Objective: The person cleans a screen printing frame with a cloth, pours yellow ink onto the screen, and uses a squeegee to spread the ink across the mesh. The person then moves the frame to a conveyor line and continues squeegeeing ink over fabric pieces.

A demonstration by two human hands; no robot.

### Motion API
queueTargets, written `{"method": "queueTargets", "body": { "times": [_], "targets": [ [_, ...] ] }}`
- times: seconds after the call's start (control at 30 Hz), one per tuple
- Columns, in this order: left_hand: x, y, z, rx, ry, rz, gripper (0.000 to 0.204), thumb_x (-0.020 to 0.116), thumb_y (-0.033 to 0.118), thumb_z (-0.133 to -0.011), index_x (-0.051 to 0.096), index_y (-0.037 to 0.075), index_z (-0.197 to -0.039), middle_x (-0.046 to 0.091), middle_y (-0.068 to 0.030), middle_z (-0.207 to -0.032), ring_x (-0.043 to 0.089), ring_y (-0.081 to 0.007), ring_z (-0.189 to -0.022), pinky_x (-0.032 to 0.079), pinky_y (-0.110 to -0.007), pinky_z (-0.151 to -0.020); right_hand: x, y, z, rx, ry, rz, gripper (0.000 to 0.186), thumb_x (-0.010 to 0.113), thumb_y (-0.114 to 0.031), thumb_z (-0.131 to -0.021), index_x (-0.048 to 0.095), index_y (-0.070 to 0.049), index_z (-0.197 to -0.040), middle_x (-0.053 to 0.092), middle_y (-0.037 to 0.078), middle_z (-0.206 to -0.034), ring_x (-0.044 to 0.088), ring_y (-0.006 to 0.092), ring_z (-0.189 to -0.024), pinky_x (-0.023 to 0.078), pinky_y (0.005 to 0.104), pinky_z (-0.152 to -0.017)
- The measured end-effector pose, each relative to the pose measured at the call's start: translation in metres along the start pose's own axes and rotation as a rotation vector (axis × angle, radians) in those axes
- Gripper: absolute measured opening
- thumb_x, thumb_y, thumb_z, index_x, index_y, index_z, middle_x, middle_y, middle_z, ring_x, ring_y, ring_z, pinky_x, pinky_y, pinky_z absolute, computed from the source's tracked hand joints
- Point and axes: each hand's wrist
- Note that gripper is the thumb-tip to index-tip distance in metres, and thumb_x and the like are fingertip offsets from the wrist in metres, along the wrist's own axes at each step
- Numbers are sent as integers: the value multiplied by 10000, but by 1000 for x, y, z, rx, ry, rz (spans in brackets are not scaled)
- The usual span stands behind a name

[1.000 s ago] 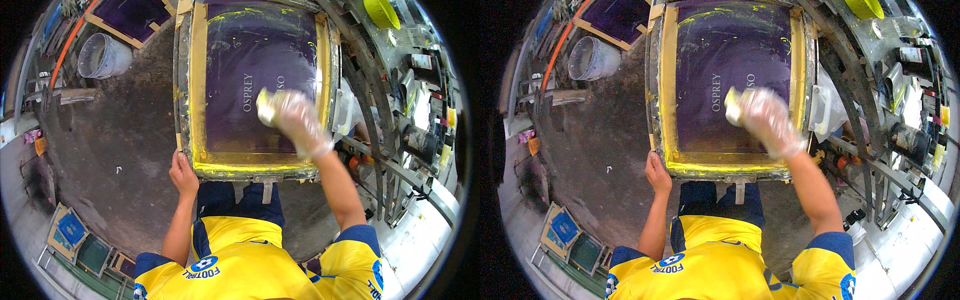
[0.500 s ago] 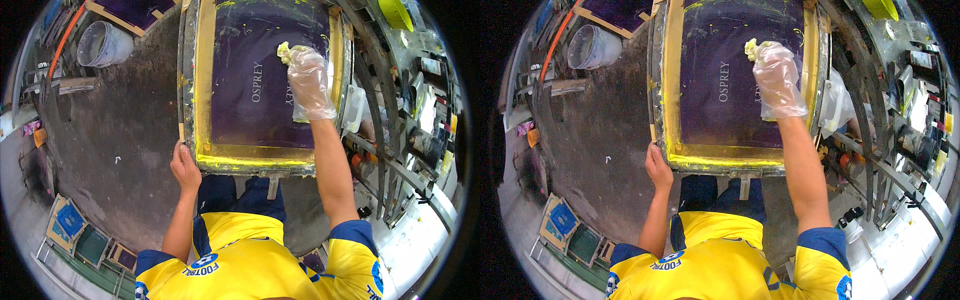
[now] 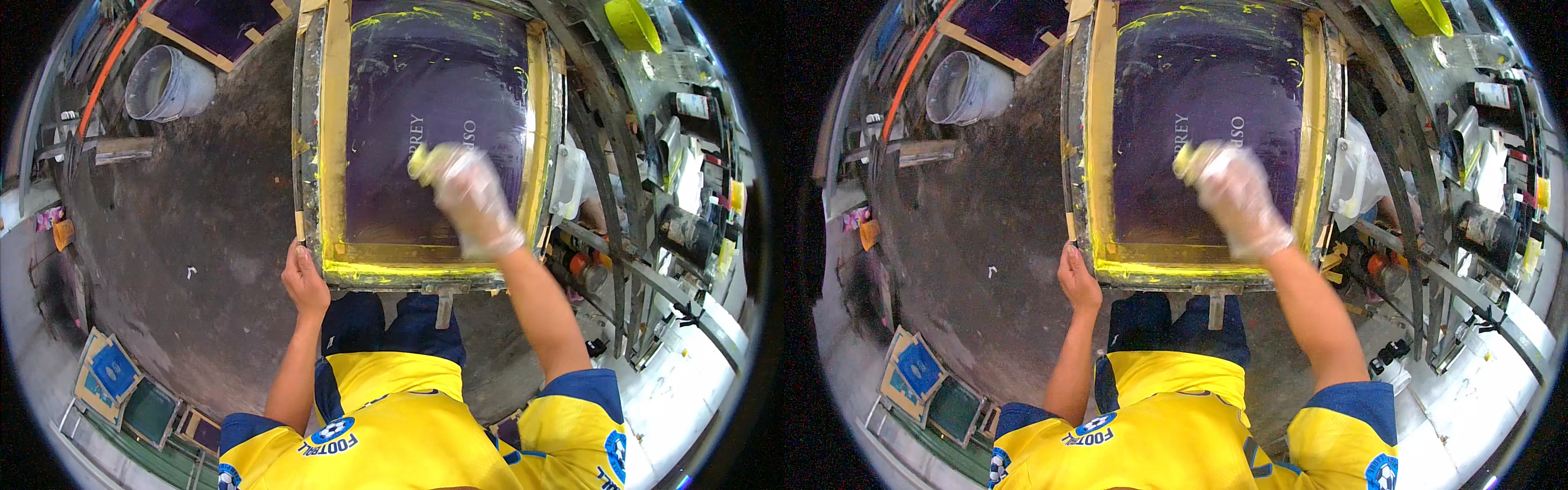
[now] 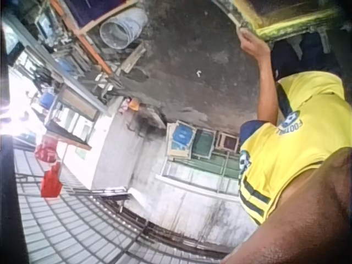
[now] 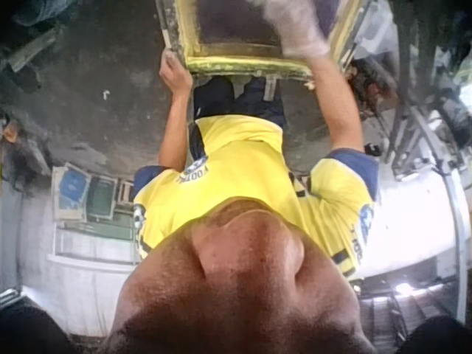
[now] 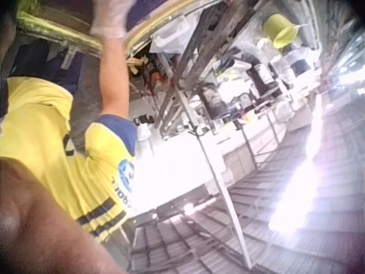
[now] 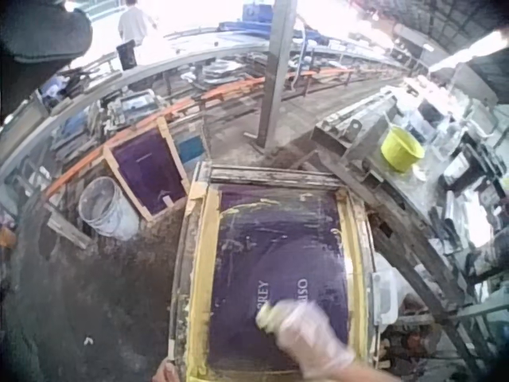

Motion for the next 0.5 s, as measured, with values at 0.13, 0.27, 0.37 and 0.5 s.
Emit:
{"method": "queueTargets", "body": {
  "times": [0.13, 0.27, 0.37, 0.5],
  "targets": [
    [2, 1, 0, 90, 14, -32, 465, 437, 298, -1047, 585, -112, -1209, 618, -82, -781, 571, -162, -731, 444, -322, -666, -4, 37, 13, -24, -289, 770, 14, 581, -84, -846, 590, -83, -836, 547, 32, -709, 589, 172, -665, 483, 355, -586],
    [1, -12, 2, 13, -24, -112, 463, 390, 293, -1060, 559, -90, -1259, 655, -201, -1142, 614, -274, -1075, 455, -388, -939, -75, -28, 46, 198, -243, -284, 85, 565, -83, -847, 630, -77, -793, 619, 140, -733, 638, 278, -731, 519, 426, -668],
    [-2, -8, 2, 1, -118, 198, 484, 380, 312, -1068, 464, -36, -1394, 535, -204, -1336, 539, -276, -1190, 417, -383, -995, -98, -5, 81, 615, 6, -855, 98, 659, -106, -872, 722, -36, -898, 693, 132, -848, 641, 240, -715, 532, 354, -653],
    [-22, 23, -13, 97, -75, -13, 504, 394, 318, -1069, 397, 1, -1461, 462, -187, -1409, 488, -274, -1246, 397, -375, -1013, -202, 48, 114, 1310, 572, -1992, 331, 624, -83, -956, 582, 13, -1270, 680, 67, -1057, 615, 80, -804, 509, 212, -685]
  ]
}}
Point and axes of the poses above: each hand's wrist, its own z-axis away from the middle knuckle, its own x-axis out of the palm, y = z × x
